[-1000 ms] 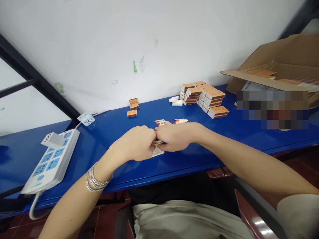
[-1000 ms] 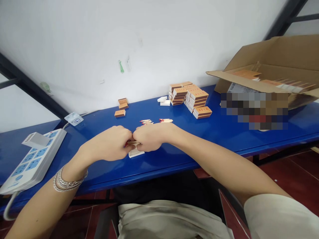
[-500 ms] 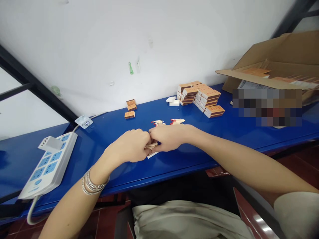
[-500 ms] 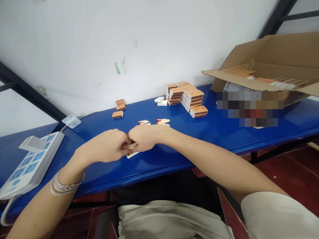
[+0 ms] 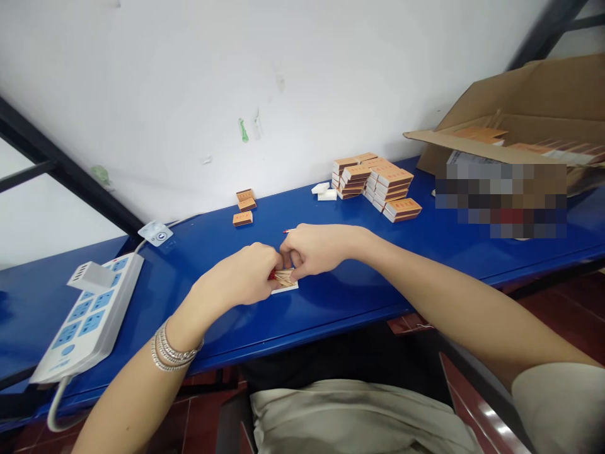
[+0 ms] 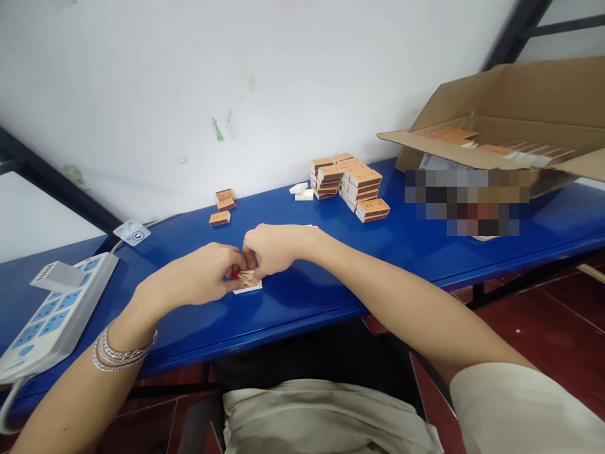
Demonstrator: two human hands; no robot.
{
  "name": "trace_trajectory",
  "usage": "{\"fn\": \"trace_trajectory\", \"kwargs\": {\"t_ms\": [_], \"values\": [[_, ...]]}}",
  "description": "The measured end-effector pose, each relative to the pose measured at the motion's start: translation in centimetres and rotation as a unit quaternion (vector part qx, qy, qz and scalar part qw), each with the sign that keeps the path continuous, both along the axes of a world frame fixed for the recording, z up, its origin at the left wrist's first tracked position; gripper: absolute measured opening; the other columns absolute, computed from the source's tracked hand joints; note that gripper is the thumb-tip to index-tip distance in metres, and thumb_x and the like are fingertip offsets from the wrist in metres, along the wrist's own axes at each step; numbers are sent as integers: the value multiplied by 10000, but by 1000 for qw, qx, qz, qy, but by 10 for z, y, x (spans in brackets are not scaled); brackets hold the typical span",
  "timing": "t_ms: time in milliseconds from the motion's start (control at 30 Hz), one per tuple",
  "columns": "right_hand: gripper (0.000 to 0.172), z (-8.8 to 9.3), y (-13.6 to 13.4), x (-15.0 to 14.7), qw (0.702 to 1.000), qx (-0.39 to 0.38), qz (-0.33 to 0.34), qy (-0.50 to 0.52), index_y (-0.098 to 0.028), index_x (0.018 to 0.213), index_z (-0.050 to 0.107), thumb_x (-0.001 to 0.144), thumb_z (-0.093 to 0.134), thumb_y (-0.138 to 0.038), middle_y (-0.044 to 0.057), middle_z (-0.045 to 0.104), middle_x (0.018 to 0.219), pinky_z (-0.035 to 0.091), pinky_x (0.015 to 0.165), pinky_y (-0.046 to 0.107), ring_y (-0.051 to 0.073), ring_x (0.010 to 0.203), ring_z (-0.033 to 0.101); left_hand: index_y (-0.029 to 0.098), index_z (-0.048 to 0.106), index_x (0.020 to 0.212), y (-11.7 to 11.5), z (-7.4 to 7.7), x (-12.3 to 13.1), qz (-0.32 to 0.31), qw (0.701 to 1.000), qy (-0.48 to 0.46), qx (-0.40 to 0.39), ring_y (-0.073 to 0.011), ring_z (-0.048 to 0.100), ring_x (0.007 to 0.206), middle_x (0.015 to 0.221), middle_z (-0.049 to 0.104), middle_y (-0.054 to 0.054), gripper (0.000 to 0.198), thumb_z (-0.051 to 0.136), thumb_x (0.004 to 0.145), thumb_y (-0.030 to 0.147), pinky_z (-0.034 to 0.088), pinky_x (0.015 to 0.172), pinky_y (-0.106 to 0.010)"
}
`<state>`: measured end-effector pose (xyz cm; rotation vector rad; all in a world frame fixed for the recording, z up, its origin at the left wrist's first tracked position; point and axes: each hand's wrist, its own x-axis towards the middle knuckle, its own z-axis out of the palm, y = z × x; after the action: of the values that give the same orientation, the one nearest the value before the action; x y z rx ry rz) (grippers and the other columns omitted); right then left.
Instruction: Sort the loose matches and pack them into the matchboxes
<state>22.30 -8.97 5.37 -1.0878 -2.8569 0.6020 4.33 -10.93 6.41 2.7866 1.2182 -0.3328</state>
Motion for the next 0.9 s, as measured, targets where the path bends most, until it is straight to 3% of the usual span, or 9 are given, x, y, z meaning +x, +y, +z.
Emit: {"fn": "trace_trajectory", "kwargs": {"t_ms": [133, 233, 300, 400, 467, 600, 700, 900], "values": [[188, 1, 3, 3, 999, -36, -12, 11, -168, 874, 721, 750, 699, -308, 15, 744, 788, 430, 627, 246, 139, 683, 656, 193, 704, 926, 2, 2, -8, 0, 999, -39, -18, -203, 639, 824, 899, 695, -69, 144, 632, 832, 275, 472, 716, -286], [202, 2, 5, 4, 997, -72, -12, 28, -169, 859, 723, 737, 709, -330, 9, 751, 787, 441, 619, 234, 135, 688, 667, 192, 693, 978, 3, 4, -17, -22, 995, -92, -35, -194, 635, 832, 926, 694, -58, 205, 617, 858, 339, 476, 753, -294], [197, 2, 4, 3, 996, -82, -13, 39, -165, 850, 728, 738, 703, -325, 12, 756, 788, 449, 623, 232, 137, 697, 673, 194, 675, 1041, 2, 4, -22, -25, 989, -134, -54, -192, 635, 835, 939, 693, -53, 336, 632, 848, 464, 481, 762, -296], [169, 1, 4, 1, 994, -92, -12, 52, -156, 833, 741, 758, 677, -293, 26, 760, 785, 460, 641, 233, 141, 706, 680, 185, 642, 1116, 1, -2, -28, -9, 987, -152, -49, -209, 626, 816, 925, 677, -57, 627, 702, 707, 656, 483, 723, -309], [155, 0, 4, 0, 994, -93, -10, 61, -153, 832, 747, 762, 667, -265, 30, 761, 782, 467, 647, 230, 140, 706, 682, 168, 638, 1096, 0, -10, -30, 8, 990, -141, -25, -214, 608, 769, 863, 659, -57, 684, 705, 668, 697, 467, 671, -314], [139, -3, 8, 0, 995, -74, -12, 72, -159, 840, 753, 746, 672, -223, 24, 759, 779, 469, 632, 219, 138, 709, 686, 171, 641, 1036, 6, -21, -34, 37, 987, -146, -46, -171, 576, 664, 776, 638, -24, 506, 684, 762, 594, 433, 606, -288], [165, -2, 13, 6, 994, -58, -34, 82, -159, 876, 750, 737, 696, -229, 25, 757, 776, 473, 617, 217, 138, 691, 686, 172, 649, 1060, 20, -20, -39, 51, 980, -164, -97, -154, 584, 648, 773, 650, -12, 457, 691, 779, 531, 449, 618, -281], [136, 1, 16, 18, 989, -81, -74, 97, -166, 853, 734, 741, 710, -239, 18, 757, 767, 482, 621, 215, 140, 704, 698, 200, 621, 1201, 43, -16, -45, 24, 967, -180, -176, -160, 599, 725, 919, 665, -36, 703, 793, 633, 576, 484, 651, -286]]}}
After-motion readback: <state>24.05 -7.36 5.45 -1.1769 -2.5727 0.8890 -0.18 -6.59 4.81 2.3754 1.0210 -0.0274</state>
